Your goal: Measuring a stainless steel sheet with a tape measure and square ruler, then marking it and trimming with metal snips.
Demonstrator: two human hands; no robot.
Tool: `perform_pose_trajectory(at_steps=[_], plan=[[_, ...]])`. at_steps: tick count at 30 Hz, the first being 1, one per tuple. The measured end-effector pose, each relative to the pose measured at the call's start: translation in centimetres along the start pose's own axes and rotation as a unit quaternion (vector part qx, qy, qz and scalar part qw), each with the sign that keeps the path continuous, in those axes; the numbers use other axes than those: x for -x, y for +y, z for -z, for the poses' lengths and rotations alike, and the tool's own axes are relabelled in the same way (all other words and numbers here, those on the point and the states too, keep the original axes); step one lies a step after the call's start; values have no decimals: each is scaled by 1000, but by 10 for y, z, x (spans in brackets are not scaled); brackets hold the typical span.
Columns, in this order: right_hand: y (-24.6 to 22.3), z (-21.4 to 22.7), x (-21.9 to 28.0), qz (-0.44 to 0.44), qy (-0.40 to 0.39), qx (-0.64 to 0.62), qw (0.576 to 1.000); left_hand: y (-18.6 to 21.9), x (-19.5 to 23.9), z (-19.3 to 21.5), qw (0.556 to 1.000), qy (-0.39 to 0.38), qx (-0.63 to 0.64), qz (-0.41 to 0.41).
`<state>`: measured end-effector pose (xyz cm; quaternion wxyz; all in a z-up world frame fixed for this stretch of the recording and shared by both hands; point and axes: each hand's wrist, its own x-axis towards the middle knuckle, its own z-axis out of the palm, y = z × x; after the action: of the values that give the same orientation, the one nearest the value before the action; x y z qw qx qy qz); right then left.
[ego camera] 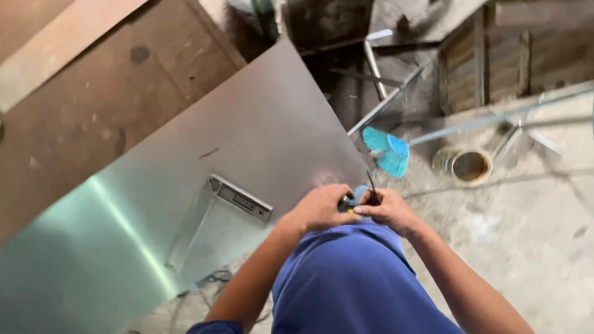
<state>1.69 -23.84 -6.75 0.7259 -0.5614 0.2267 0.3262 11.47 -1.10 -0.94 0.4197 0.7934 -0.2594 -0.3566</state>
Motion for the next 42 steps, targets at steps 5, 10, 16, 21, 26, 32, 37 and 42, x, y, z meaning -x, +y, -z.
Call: perform_pose_trajectory(at_steps=[5, 10, 16, 21, 26, 32, 37, 42], plan=[[47, -60, 7, 12, 256, -44, 966, -39, -8, 66, 934, -67, -346, -51], [85, -101, -23, 90, 374, -61, 921, -51, -48, 106, 863, -122, -490, -21], [75, -130, -44, 114, 439, -54, 889, -29, -65, 106, 820, -102, -564, -9], [72, -135, -47, 120, 464, -68, 875, -33, -65, 98, 818, -71, -570, -7], [76, -137, -45, 138, 442, -129, 877, -20, -62, 90, 802, -76, -592, 32], [80, -136, -52, 153, 441, -166, 869, -26, -67, 82, 786, -65, -615, 32], [80, -134, -53, 150, 443, -164, 868, -23, -68, 79, 781, -60, -621, 37], [81, -134, -54, 144, 440, -141, 875, -28, -70, 78, 779, -57, -624, 36]])
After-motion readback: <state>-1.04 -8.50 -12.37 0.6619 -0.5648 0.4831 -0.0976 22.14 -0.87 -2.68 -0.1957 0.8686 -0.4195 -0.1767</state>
